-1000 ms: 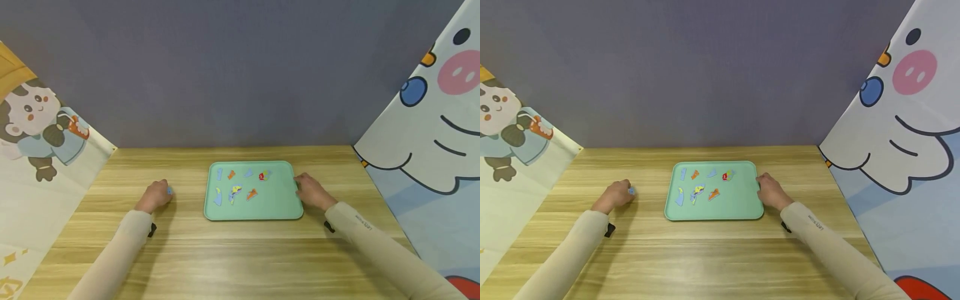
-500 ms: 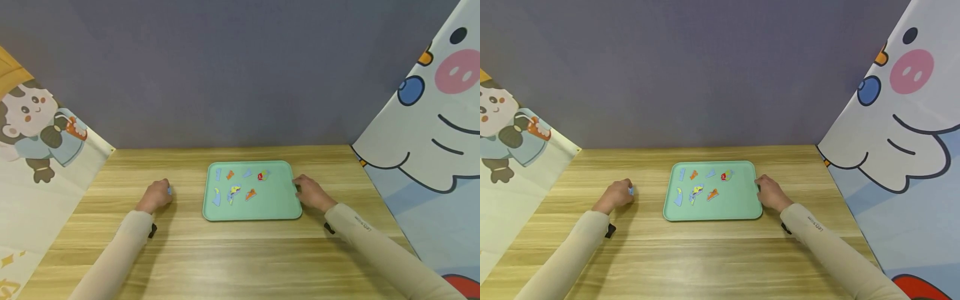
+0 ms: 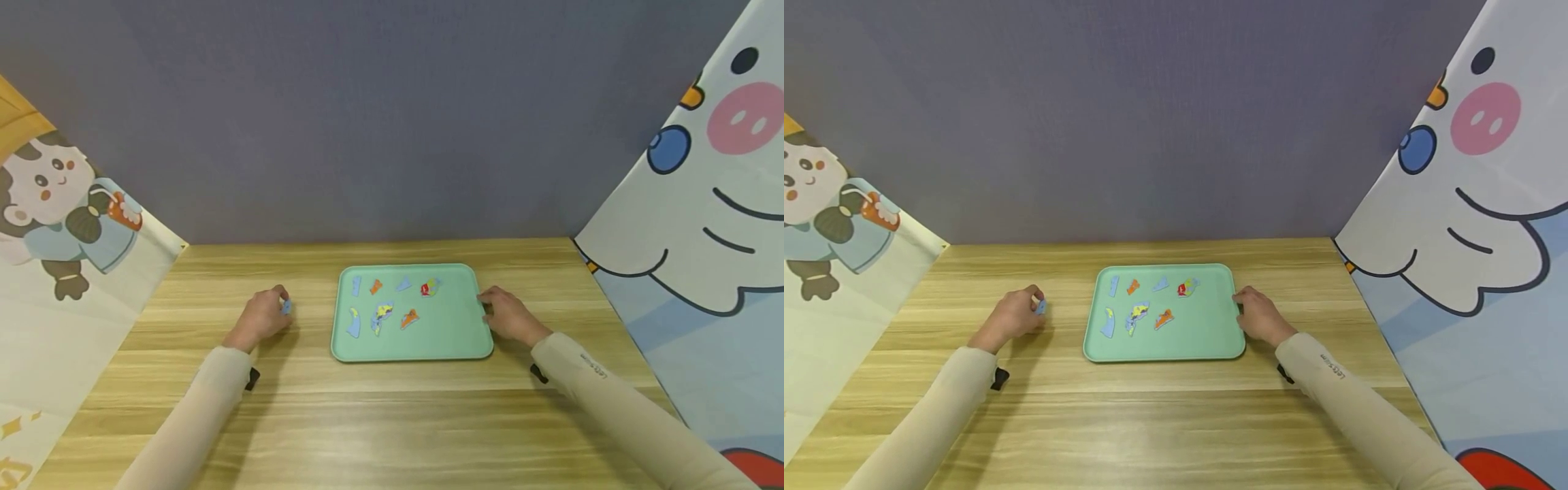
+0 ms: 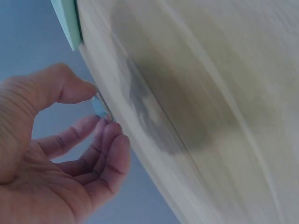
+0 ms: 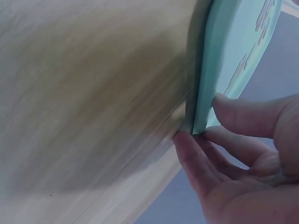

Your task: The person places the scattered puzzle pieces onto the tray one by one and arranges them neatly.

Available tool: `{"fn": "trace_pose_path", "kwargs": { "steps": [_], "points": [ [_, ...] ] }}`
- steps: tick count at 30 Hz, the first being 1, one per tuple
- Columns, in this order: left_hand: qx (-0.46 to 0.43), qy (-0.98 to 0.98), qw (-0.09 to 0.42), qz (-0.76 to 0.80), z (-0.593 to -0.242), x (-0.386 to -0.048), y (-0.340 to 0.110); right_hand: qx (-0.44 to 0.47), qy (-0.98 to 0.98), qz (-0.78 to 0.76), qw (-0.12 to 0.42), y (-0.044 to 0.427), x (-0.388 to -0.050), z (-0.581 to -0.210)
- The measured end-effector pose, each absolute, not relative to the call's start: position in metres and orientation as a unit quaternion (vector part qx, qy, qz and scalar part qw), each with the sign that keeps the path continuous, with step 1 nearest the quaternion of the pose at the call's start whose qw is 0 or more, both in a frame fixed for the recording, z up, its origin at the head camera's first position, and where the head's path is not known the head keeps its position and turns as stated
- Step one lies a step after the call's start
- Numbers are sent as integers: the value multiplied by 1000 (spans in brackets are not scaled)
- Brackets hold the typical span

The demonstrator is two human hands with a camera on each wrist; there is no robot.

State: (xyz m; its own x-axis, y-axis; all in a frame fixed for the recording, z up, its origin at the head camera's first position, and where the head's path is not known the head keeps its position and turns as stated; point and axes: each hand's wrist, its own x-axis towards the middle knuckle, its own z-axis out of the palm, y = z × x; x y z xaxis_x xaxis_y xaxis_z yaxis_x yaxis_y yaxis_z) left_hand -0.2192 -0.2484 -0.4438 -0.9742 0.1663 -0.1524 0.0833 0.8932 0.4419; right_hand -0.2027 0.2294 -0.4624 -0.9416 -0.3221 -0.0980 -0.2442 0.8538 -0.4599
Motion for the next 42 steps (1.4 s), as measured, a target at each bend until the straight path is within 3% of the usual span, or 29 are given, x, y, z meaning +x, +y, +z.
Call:
{"fn": "trace_pose_path", "kwargs": {
  "steps": [22, 42],
  "points": [
    [219, 938, -53, 264, -427, -217, -186, -157, 957, -229, 81, 234, -200, -464],
    [302, 915, -27, 268, -431, -213, -90, -145, 957, -236, 89, 231, -202, -465]
  ]
}}
